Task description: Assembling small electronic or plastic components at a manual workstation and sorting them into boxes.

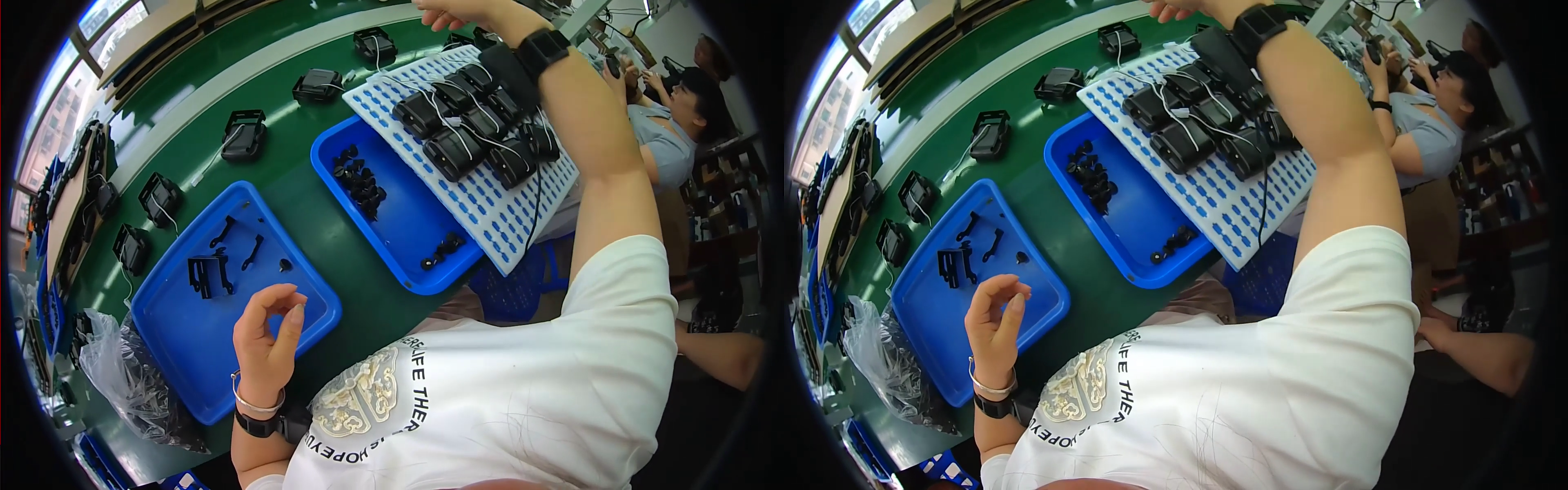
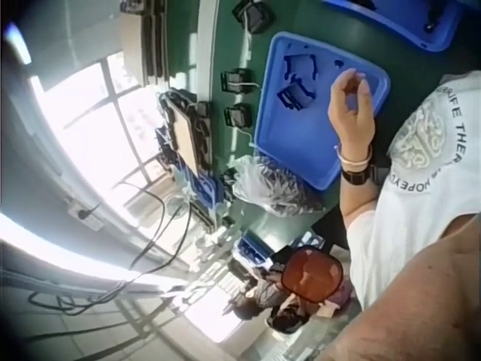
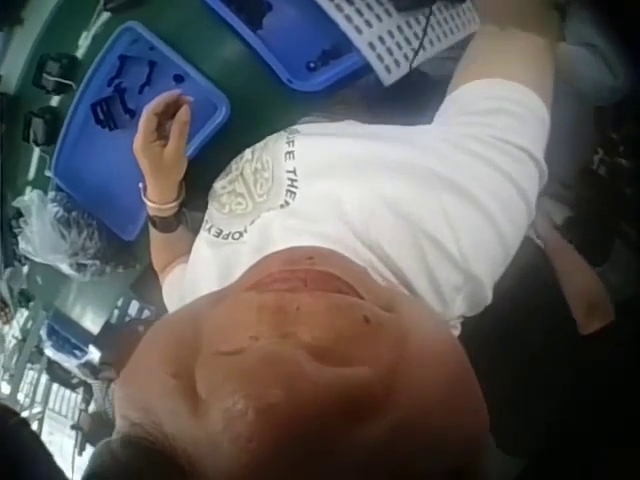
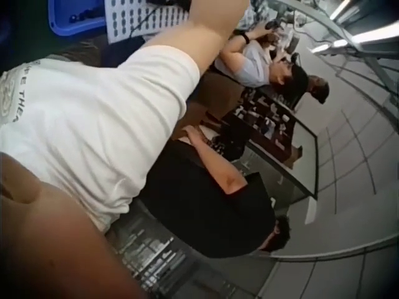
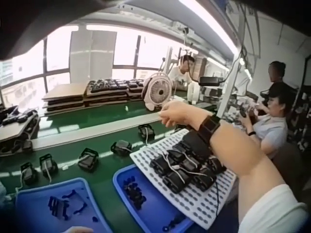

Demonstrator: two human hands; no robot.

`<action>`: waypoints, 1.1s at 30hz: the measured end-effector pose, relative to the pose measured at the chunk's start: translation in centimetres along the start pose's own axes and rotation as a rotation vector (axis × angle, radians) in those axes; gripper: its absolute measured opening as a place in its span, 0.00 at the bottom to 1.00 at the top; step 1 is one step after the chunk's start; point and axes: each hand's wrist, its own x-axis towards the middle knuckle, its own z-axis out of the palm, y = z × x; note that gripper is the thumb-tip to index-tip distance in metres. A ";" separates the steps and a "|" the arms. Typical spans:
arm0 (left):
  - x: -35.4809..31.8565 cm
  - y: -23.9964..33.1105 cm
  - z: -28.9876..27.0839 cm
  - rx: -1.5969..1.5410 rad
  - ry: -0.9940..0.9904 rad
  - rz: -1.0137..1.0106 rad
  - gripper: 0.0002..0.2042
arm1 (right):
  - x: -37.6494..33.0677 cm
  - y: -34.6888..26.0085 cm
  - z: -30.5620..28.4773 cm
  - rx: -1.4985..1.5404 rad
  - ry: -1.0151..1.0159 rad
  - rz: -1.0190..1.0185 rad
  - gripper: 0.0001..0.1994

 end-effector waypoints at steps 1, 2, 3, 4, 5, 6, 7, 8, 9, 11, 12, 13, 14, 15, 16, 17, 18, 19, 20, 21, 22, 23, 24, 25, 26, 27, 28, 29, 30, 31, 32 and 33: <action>0.0 -0.1 0.0 0.004 0.002 0.001 0.11 | -1.6 -0.1 -0.2 0.001 0.003 0.008 0.16; 0.0 0.0 0.2 0.001 -0.014 0.003 0.11 | -3.6 0.3 -0.9 -0.042 -0.085 0.024 0.17; -0.1 0.0 0.2 -0.007 -0.017 0.006 0.11 | -5.6 0.6 -1.2 -0.082 -0.178 0.037 0.17; -0.1 0.0 0.2 -0.014 -0.011 0.006 0.11 | -7.6 1.0 -0.5 -0.124 -0.186 -0.023 0.18; -0.1 -0.1 0.3 -0.022 -0.005 0.007 0.10 | -9.7 1.3 0.6 -0.167 -0.194 -0.085 0.19; -0.2 -0.1 0.3 -0.022 -0.005 0.005 0.10 | -11.8 1.2 1.9 -0.227 -0.168 -0.068 0.21; -0.2 -0.1 0.5 -0.023 -0.012 0.008 0.10 | -14.1 1.1 3.0 -0.288 -0.136 -0.048 0.23; -0.2 -0.2 0.6 -0.024 -0.015 0.008 0.10 | -16.0 0.9 4.5 -0.365 -0.096 -0.029 0.25; -0.1 -0.3 0.7 -0.024 -0.017 0.008 0.10 | -17.3 0.8 5.9 -0.441 -0.057 -0.011 0.27; -0.2 -0.3 1.0 -0.024 -0.028 0.007 0.11 | -18.8 1.2 8.4 -0.526 0.028 -0.031 0.28; -0.2 -0.4 1.1 -0.029 -0.032 0.004 0.11 | -19.1 1.4 9.6 -0.614 0.109 -0.056 0.29; -0.2 -0.4 1.1 -0.031 -0.035 0.002 0.11 | -19.2 1.5 10.5 -0.702 0.191 -0.082 0.30; -0.2 -0.5 1.1 -0.026 -0.039 0.003 0.11 | -19.1 1.5 11.2 -0.697 0.194 -0.079 0.30; -0.2 -0.6 1.2 -0.027 -0.040 0.006 0.11 | -18.9 1.5 11.8 -0.716 0.219 -0.064 0.30; -0.2 -0.7 1.2 -0.028 -0.040 0.009 0.11 | -18.8 1.5 12.2 -0.735 0.243 -0.049 0.31; -0.2 -0.7 1.2 -0.030 -0.040 0.013 0.11 | -18.8 1.5 12.4 -0.755 0.267 -0.033 0.32; -0.2 -0.6 1.2 -0.027 -0.033 0.013 0.11 | -19.0 1.3 12.5 -0.753 0.268 -0.041 0.32; -0.3 -0.5 1.3 -0.021 -0.035 0.022 0.11 | -19.4 1.0 12.7 -0.728 0.287 -0.069 0.33; -0.3 -0.4 1.3 -0.016 -0.037 0.030 0.11 | -19.9 0.8 12.8 -0.702 0.306 -0.096 0.33; -0.3 -0.3 1.4 -0.011 -0.039 0.038 0.11 | -20.0 0.6 12.9 -0.677 0.324 -0.124 0.33; -0.3 -0.2 1.5 -0.012 -0.030 0.038 0.11 | -20.0 0.6 13.1 -0.678 0.323 -0.133 0.33; -0.3 -0.1 1.5 -0.001 -0.040 0.044 0.11 | -20.0 0.6 13.4 -0.670 0.326 -0.101 0.34; -0.3 -0.1 1.5 0.010 -0.050 0.050 0.11 | -20.1 0.7 13.6 -0.662 0.329 -0.069 0.34; -0.3 0.0 1.5 0.020 -0.060 0.057 0.11 | -20.1 0.6 13.7 -0.655 0.333 -0.036 0.35; -0.3 0.0 1.5 0.019 -0.058 0.059 0.11 | -20.2 0.5 13.7 -0.656 0.334 -0.038 0.35; -0.3 0.0 1.4 0.008 -0.059 0.061 0.11 | -20.4 0.4 13.5 -0.576 0.350 -0.011 0.35; -0.4 0.0 1.4 -0.003 -0.057 0.064 0.11 | -20.5 0.3 13.3 -0.497 0.364 0.014 0.35; -0.5 0.0 1.3 -0.014 -0.056 0.066 0.11 | -20.6 0.2 13.0 -0.418 0.378 0.038 0.35; -0.5 -0.1 1.3 -0.017 -0.050 0.067 0.11 | -20.5 0.3 12.4 -0.420 0.376 0.033 0.35; -0.5 -0.2 1.3 -0.059 -0.064 0.065 0.12 | -20.3 0.5 11.5 0.037 0.279 0.036 0.35; -0.5 -0.3 1.2 -0.100 -0.078 0.064 0.12 | -20.1 0.7 10.6 0.494 0.172 0.040 0.36; -0.5 -0.3 1.1 -0.140 -0.091 0.061 0.13 | -20.1 0.5 10.1 0.948 0.050 0.045 0.36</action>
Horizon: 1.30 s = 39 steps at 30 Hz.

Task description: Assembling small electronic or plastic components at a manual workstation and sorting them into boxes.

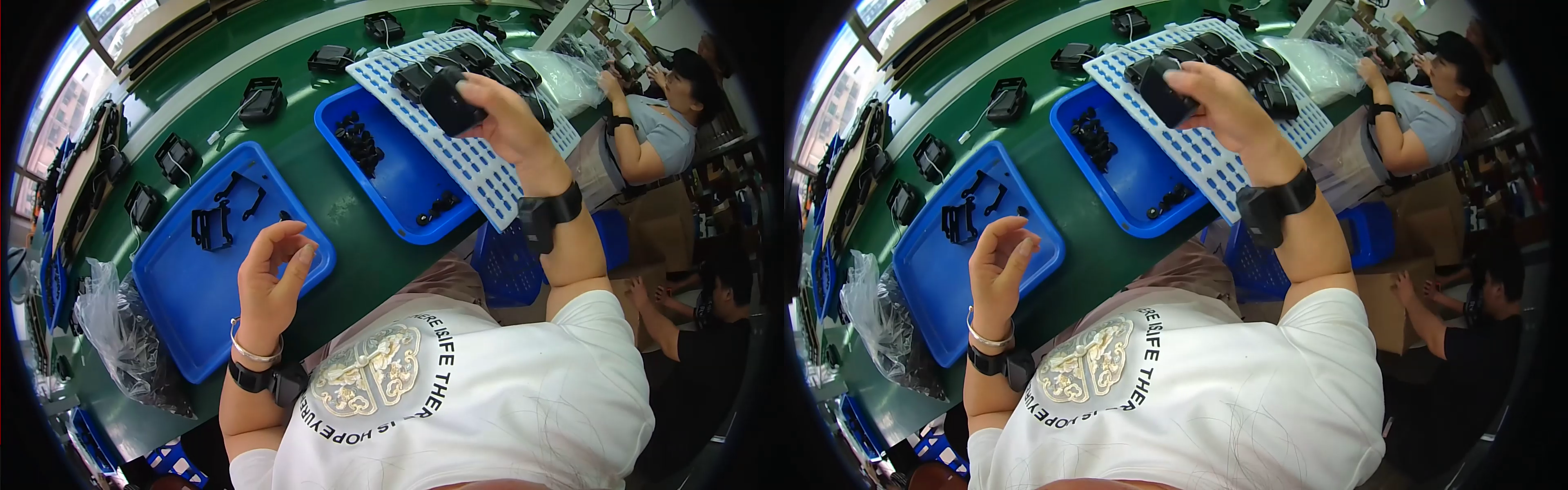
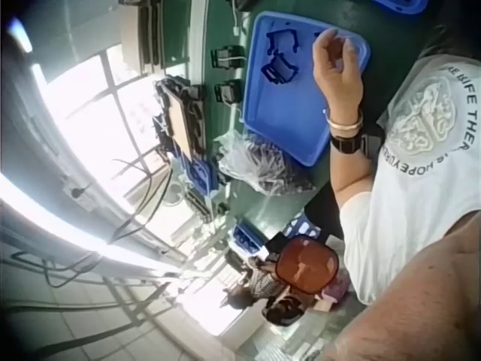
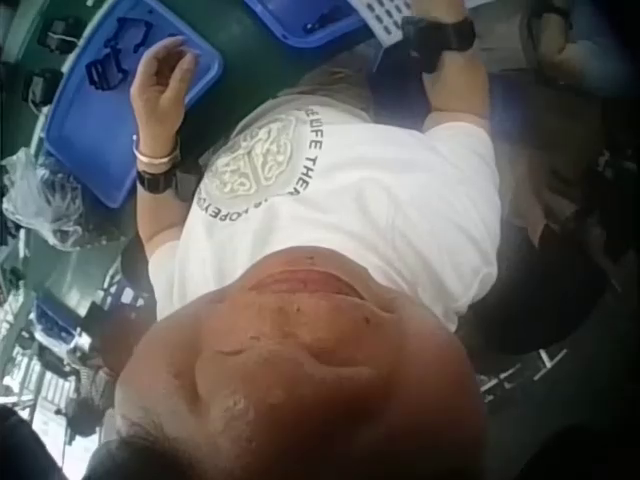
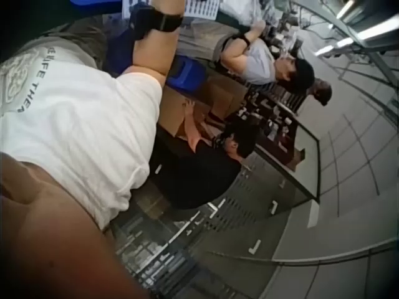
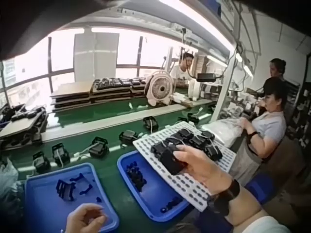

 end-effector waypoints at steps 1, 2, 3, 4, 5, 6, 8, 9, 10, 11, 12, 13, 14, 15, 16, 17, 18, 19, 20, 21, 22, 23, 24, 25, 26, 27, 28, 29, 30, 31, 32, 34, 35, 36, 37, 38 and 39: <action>0.0 0.1 -0.1 0.002 0.006 -0.001 0.13 | -0.4 -0.5 0.3 0.001 -0.006 0.000 0.36; -0.1 0.3 -0.1 -0.054 -0.006 -0.031 0.14 | -0.7 -0.8 0.8 -0.058 -0.006 -0.052 0.34; -0.1 0.5 -0.1 -0.109 -0.016 -0.062 0.15 | -1.2 -1.1 1.4 -0.113 -0.009 -0.105 0.33; -0.1 0.7 -0.2 -0.162 -0.023 -0.093 0.16 | -1.8 -1.4 2.2 -0.166 -0.014 -0.159 0.32; -0.2 0.5 -0.7 -0.161 0.033 -0.113 0.16 | -1.6 -1.3 4.0 -0.220 -0.054 -0.199 0.31; -0.1 0.8 -0.8 -0.338 -0.037 -0.187 0.18 | -2.0 -1.1 5.6 -0.259 -0.091 -0.252 0.30; -0.1 1.5 -0.7 -0.601 -0.140 -0.254 0.22 | -2.7 -0.6 8.9 -0.309 -0.157 -0.366 0.28; -0.2 1.8 -0.4 -0.696 -0.171 -0.242 0.24 | -3.0 -0.5 10.6 -0.280 -0.209 -0.365 0.28; -0.1 2.0 -0.3 -0.680 -0.123 -0.247 0.24 | -3.5 -0.5 12.0 -0.506 -0.254 -0.527 0.28; -0.2 2.1 -0.4 -0.745 -0.161 -0.190 0.25 | -3.9 -0.4 13.4 -0.726 -0.292 -0.697 0.28; -0.7 2.3 -0.5 -0.807 -0.200 -0.127 0.25 | -4.0 -0.2 14.7 -0.944 -0.318 -0.879 0.28; -1.1 2.4 -0.5 -0.795 -0.170 -0.124 0.25 | -3.9 0.1 15.5 -0.922 -0.340 -0.893 0.28; -1.5 2.3 -0.5 -0.750 -0.106 -0.143 0.25 | -3.7 0.7 16.4 -0.975 -0.345 -1.001 0.28; -1.6 2.2 -0.4 -0.710 -0.057 -0.160 0.25 | -3.6 1.2 16.9 -1.039 -0.335 -1.107 0.28; -1.7 2.0 -0.5 -0.672 -0.012 -0.177 0.25 | -3.5 1.3 17.3 -1.104 -0.322 -1.212 0.28; -1.9 1.8 -0.7 -0.671 -0.006 -0.172 0.25 | -3.4 1.2 17.6 -1.102 -0.325 -1.218 0.28; -2.0 1.5 -0.9 -0.803 0.002 -0.218 0.24 | -3.0 1.0 17.9 -0.982 -0.441 -1.191 0.26; -2.0 1.2 -1.1 -0.936 0.008 -0.263 0.23 | -2.6 0.7 18.1 -0.863 -0.553 -1.157 0.25; -2.0 1.0 -1.4 -1.068 0.016 -0.307 0.22 | -1.9 0.4 18.3 -0.741 -0.663 -1.121 0.23; -1.9 0.6 -1.8 -1.071 0.017 -0.300 0.22 | -0.8 0.0 18.2 -0.744 -0.668 -1.124 0.23; -1.9 0.2 -2.2 -1.050 0.072 -0.286 0.21 | 0.7 -0.2 17.9 -0.623 -0.682 -1.043 0.21; -1.9 -0.2 -2.5 -1.030 0.116 -0.279 0.20 | 2.0 -0.4 17.7 -0.508 -0.682 -0.954 0.19; -2.0 -0.6 -2.7 -1.010 0.163 -0.271 0.20 | 3.3 -0.3 18.0 -0.596 -0.606 -0.787 0.17; -2.1 -0.9 -2.6 -1.017 0.162 -0.268 0.20 | 4.6 -0.1 18.4 -0.680 -0.523 -0.619 0.16; -2.1 -1.1 -2.6 -0.967 0.133 -0.238 0.20 | 6.3 0.5 19.0 -0.766 -0.559 -0.548 0.15; -2.1 -1.3 -2.6 -0.914 0.105 -0.205 0.20 | 8.0 1.3 19.7 -0.848 -0.594 -0.477 0.15; -2.1 -1.2 -2.6 -0.860 0.079 -0.172 0.20 | 9.1 2.0 20.3 -0.852 -0.591 -0.479 0.15; -2.1 -1.2 -2.9 -0.862 0.077 -0.168 0.20 | 10.1 2.8 21.0 -0.940 -0.703 -0.531 0.15; -2.2 -1.2 -3.0 -0.845 0.115 -0.169 0.20 | 10.9 3.6 21.4 -1.025 -0.819 -0.583 0.15; -2.2 -1.1 -3.2 -0.828 0.152 -0.170 0.20 | 11.6 4.3 21.4 -1.026 -0.821 -0.586 0.15; -2.3 -1.1 -3.3 -0.815 0.188 -0.173 0.20 | 12.0 5.0 21.2 -1.153 -0.819 -0.762 0.16; -2.2 -1.1 -3.7 -0.863 0.193 -0.160 0.20 | 12.8 5.9 20.6 -1.396 -0.791 -1.120 0.17; -2.2 -1.1 -4.0 -0.908 0.201 -0.149 0.20 | 12.9 5.8 20.8 -1.397 -0.794 -1.121 0.17; -2.1 -1.1 -4.1 -0.951 0.206 -0.138 0.20 | 13.0 5.7 21.2 -1.441 -0.838 -1.138 0.17; -2.0 -1.0 -4.1 -0.952 0.204 -0.137 0.20 | 13.1 5.5 21.6 -1.486 -0.881 -1.154 0.17; -2.0 -0.7 -3.9 -0.961 0.230 -0.147 0.20 | 13.1 5.4 21.8 -1.532 -0.922 -1.169 0.17; -1.9 -0.4 -3.7 -0.970 0.255 -0.156 0.20 | 13.2 5.4 21.9 -1.535 -0.918 -1.167 0.17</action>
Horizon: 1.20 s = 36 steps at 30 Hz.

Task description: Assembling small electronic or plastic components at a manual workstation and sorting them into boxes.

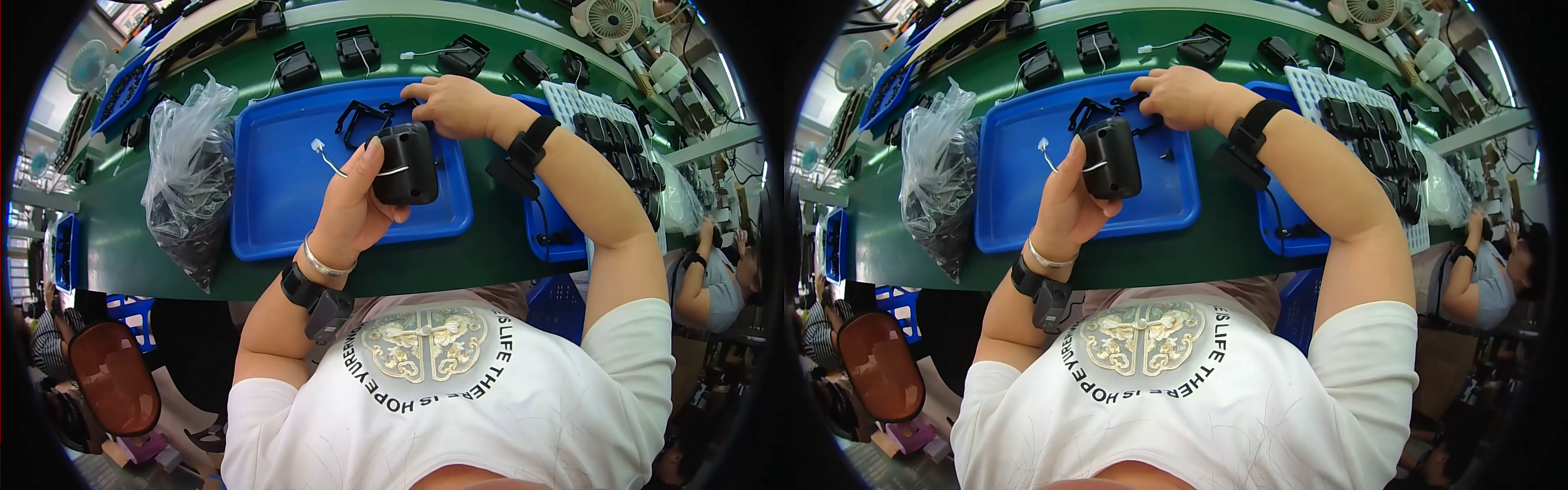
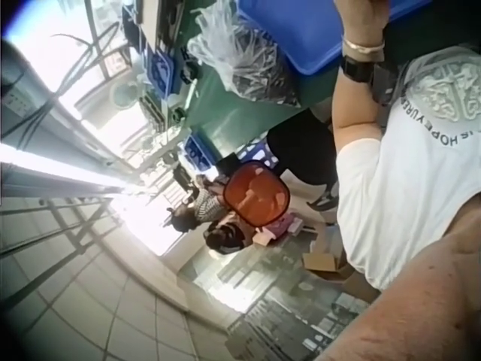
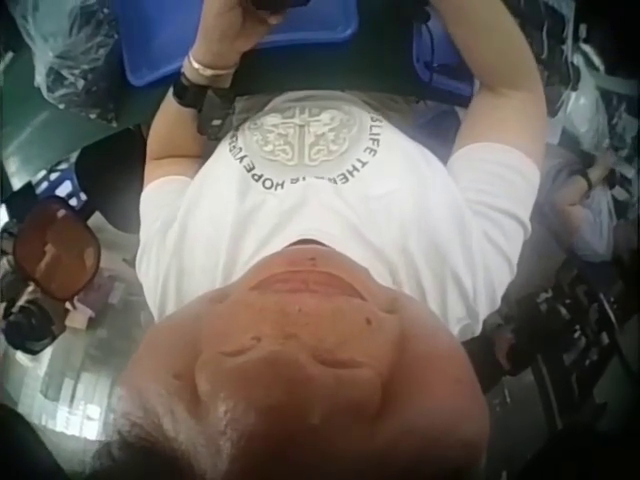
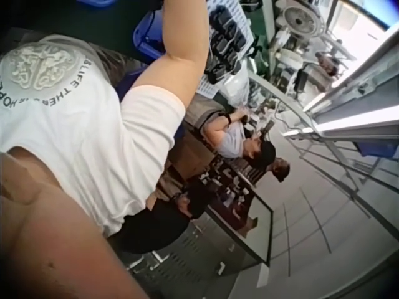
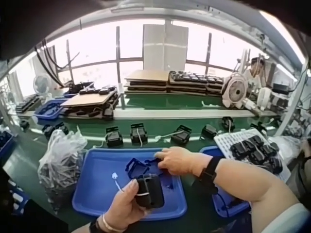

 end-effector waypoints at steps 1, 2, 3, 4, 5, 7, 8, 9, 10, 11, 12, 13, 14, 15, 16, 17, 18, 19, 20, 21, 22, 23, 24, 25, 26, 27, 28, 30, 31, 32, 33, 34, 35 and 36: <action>0.0 0.0 0.1 -0.011 0.029 0.005 0.20 | 0.2 0.0 0.1 0.037 0.010 -0.032 0.16; 0.0 0.0 0.0 -0.011 0.028 0.007 0.20 | 0.3 0.0 0.2 0.075 0.020 -0.064 0.15; 0.1 -0.1 -0.3 0.003 0.017 0.018 0.20 | 0.4 0.0 0.2 0.112 0.030 -0.094 0.14; 0.2 -0.1 -0.5 0.017 0.005 0.029 0.20 | 0.3 0.2 0.1 0.111 0.031 -0.093 0.14; 0.3 -0.1 -0.6 0.031 -0.007 0.038 0.20 | -0.1 0.5 -0.2 0.238 0.049 -0.025 0.13; 0.3 0.0 -0.8 0.025 0.004 0.055 0.19 | -0.8 0.8 -1.2 0.495 0.082 0.109 0.11; 0.4 0.0 -0.8 0.019 0.010 0.070 0.19 | -1.5 0.7 -2.3 0.494 0.080 0.115 0.11; 0.5 0.1 -0.9 0.012 0.027 0.091 0.19 | -1.9 0.2 -3.8 0.589 0.062 0.236 0.12; 0.5 0.0 -0.9 0.010 0.034 0.091 0.19 | -2.4 -0.5 -5.2 0.682 0.042 0.360 0.12; 0.5 -0.1 -0.7 0.072 0.073 0.110 0.18 | -3.1 -1.3 -6.1 0.772 0.023 0.488 0.13; 0.6 -0.2 -0.6 0.135 0.113 0.127 0.18 | -4.1 -2.0 -6.3 0.776 0.021 0.490 0.13; 0.6 -0.4 -0.4 0.200 0.153 0.143 0.17 | -5.4 -2.9 -6.4 0.971 0.210 0.519 0.15; 0.5 -0.5 -0.4 0.197 0.159 0.137 0.17 | -6.5 -3.9 -6.6 1.162 0.401 0.543 0.17; 0.4 -0.7 -0.4 0.275 0.136 0.146 0.17 | -7.5 -5.0 -7.1 1.170 0.395 0.547 0.17; 0.3 -1.0 -0.4 0.352 0.109 0.151 0.17 | -8.5 -6.3 -7.8 1.353 0.424 0.561 0.19; 0.1 -1.3 -0.4 0.429 0.082 0.155 0.17 | -9.3 -7.5 -8.2 1.536 0.452 0.572 0.21; 0.1 -1.6 -0.2 0.429 0.077 0.143 0.17 | -10.1 -8.7 -8.2 1.539 0.457 0.586 0.21; 0.0 -1.9 -0.1 0.458 0.060 0.131 0.16 | -10.7 -10.1 -8.1 1.671 0.443 0.557 0.21; -0.1 -2.1 0.0 0.487 0.043 0.120 0.16 | -11.2 -11.2 -7.9 1.804 0.429 0.523 0.21; -0.2 -2.4 0.2 0.518 0.020 0.107 0.16 | -11.6 -12.0 -7.6 1.933 0.424 0.488 0.22; -0.3 -2.6 0.4 0.522 0.011 0.093 0.16 | -11.9 -12.5 -7.1 1.936 0.438 0.502 0.22; -0.4 -2.7 0.7 0.553 0.000 0.088 0.16 | -12.1 -12.9 -6.4 1.948 0.432 0.492 0.22; -0.6 -2.8 1.0 0.584 -0.011 0.083 0.16 | -12.3 -13.3 -5.8 1.960 0.426 0.481 0.22; -0.7 -3.0 1.3 0.615 -0.021 0.079 0.17 | -12.5 -13.6 -5.5 1.972 0.419 0.469 0.22; -0.7 -3.1 1.3 0.619 -0.021 0.073 0.17 | -12.6 -13.8 -5.3 1.977 0.423 0.471 0.22; -0.8 -3.3 1.3 0.619 -0.029 0.081 0.17 | -12.7 -14.0 -5.2 1.930 0.430 0.475 0.22; -0.9 -3.4 1.3 0.619 -0.037 0.089 0.18 | -12.8 -14.3 -5.0 1.883 0.436 0.479 0.22; -1.0 -3.7 1.4 0.622 -0.042 0.094 0.18 | -12.9 -14.7 -4.6 1.841 0.443 0.483 0.21; -1.0 -3.7 1.5 0.616 -0.031 0.087 0.18 | -12.8 -14.9 -4.2 1.841 0.481 0.493 0.21; -1.0 -3.8 1.5 0.610 -0.019 0.080 0.19 | -12.8 -15.2 -3.9 1.840 0.519 0.503 0.21; -1.0 -3.8 1.6 0.603 -0.006 0.073 0.19 | -12.8 -15.3 -3.7 1.839 0.556 0.513 0.21; -0.8 -3.6 1.7 0.603 0.002 0.069 0.19 | -12.8 -15.3 -3.5 1.847 0.550 0.513 0.21; -0.6 -3.4 1.8 0.602 -0.006 0.021 0.19 | -12.8 -15.1 -3.4 1.853 0.566 0.549 0.20; -0.6 -3.1 1.9 0.598 -0.009 -0.029 0.20 | -12.8 -15.0 -3.3 1.862 0.576 0.586 0.19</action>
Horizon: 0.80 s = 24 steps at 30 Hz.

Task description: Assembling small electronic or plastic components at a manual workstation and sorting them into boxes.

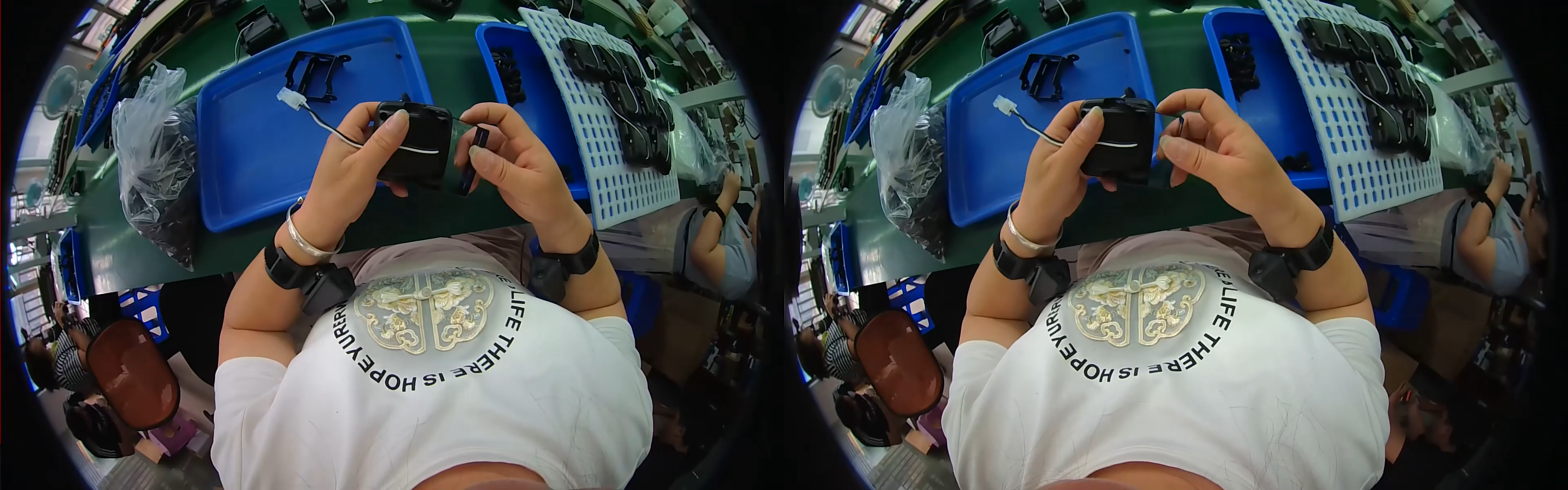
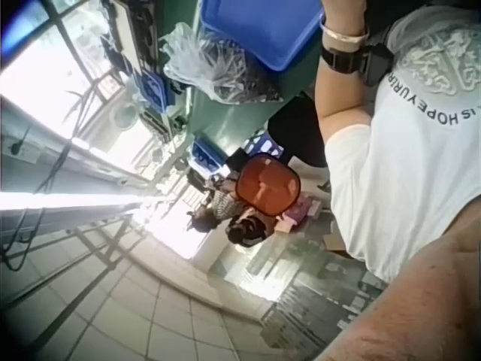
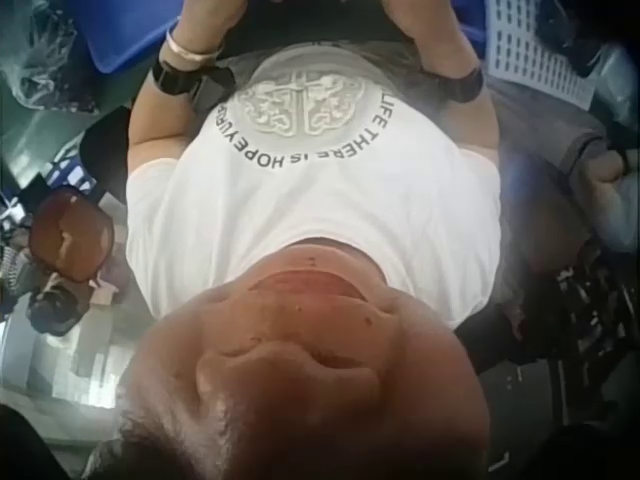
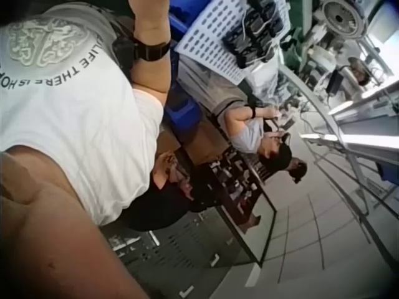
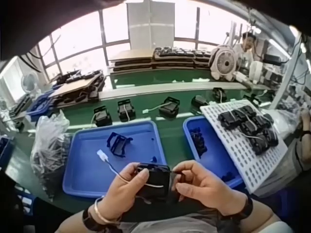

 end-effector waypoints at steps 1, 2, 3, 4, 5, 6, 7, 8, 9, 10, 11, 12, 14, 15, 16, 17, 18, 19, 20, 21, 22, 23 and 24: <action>0.0 0.2 -0.1 -0.006 -0.018 -0.045 0.20 | 0.1 0.1 -0.1 0.008 0.031 0.016 0.19; 0.1 0.3 0.0 -0.011 -0.006 -0.051 0.20 | 0.1 0.1 -0.1 0.012 0.022 0.026 0.19; 0.2 0.4 0.0 -0.007 -0.001 -0.071 0.21 | 0.1 0.2 -0.2 0.060 0.039 0.037 0.18; 0.3 0.4 0.2 -0.003 0.004 -0.090 0.22 | 0.1 0.2 -0.2 0.108 0.057 0.048 0.18; 0.5 0.5 0.3 0.002 0.005 -0.105 0.22 | 0.1 0.2 -0.4 0.153 0.077 0.055 0.18; 0.6 0.6 0.4 -0.003 0.013 -0.105 0.22 | 0.2 0.2 -0.5 0.151 0.070 0.060 0.18; 0.7 0.6 0.5 -0.003 0.020 -0.097 0.22 | 0.2 0.3 -0.7 0.178 0.070 0.052 0.18; 0.8 0.7 0.6 -0.004 0.027 -0.089 0.23 | 0.2 0.4 -0.9 0.204 0.070 0.043 0.18; 0.8 0.7 0.7 -0.003 0.035 -0.081 0.23 | 0.2 0.4 -1.0 0.231 0.069 0.035 0.18; 0.9 0.8 0.7 -0.006 0.037 -0.080 0.23 | 0.1 0.4 -1.1 0.229 0.067 0.037 0.18; 0.9 0.9 0.8 -0.001 0.035 -0.073 0.23 | 0.1 0.3 -1.3 0.256 0.055 0.025 0.18; 0.9 1.0 0.8 0.005 0.034 -0.067 0.23 | 0.0 0.3 -1.4 0.284 0.043 0.012 0.19; 1.0 1.0 0.8 0.009 0.033 -0.058 0.23 | 0.0 0.3 -1.4 0.309 0.029 0.001 0.19; 1.1 0.9 0.9 0.019 0.035 -0.058 0.23 | 0.0 0.3 -1.4 0.285 0.042 0.004 0.19; 1.1 0.8 0.9 0.028 0.035 -0.057 0.23 | 0.0 0.4 -1.3 0.261 0.055 0.007 0.19; 1.2 0.8 1.0 0.038 0.035 -0.056 0.23 | 0.0 0.5 -1.2 0.237 0.069 0.009 0.19; 1.2 0.8 1.0 0.039 0.034 -0.054 0.23 | 0.0 0.6 -1.0 0.236 0.069 0.006 0.19; 1.0 0.7 0.9 0.049 0.033 -0.045 0.23 | 0.0 0.7 -0.7 0.205 0.085 -0.005 0.19; 1.0 0.7 1.0 0.061 0.026 -0.037 0.23 | -0.1 0.8 -0.4 0.173 0.106 -0.019 0.19; 1.0 0.7 1.0 0.073 0.018 -0.027 0.23 | -0.1 0.9 -0.2 0.141 0.129 -0.034 0.19; 1.0 0.5 1.0 0.078 0.008 -0.023 0.23 | -0.1 1.1 0.0 0.138 0.136 -0.043 0.19; 1.0 0.0 0.9 0.025 0.023 0.010 0.23 | -0.1 1.3 0.1 0.140 0.145 -0.070 0.19; 0.9 -0.4 0.8 -0.028 0.038 0.043 0.23 | -0.1 1.6 0.2 0.142 0.154 -0.098 0.19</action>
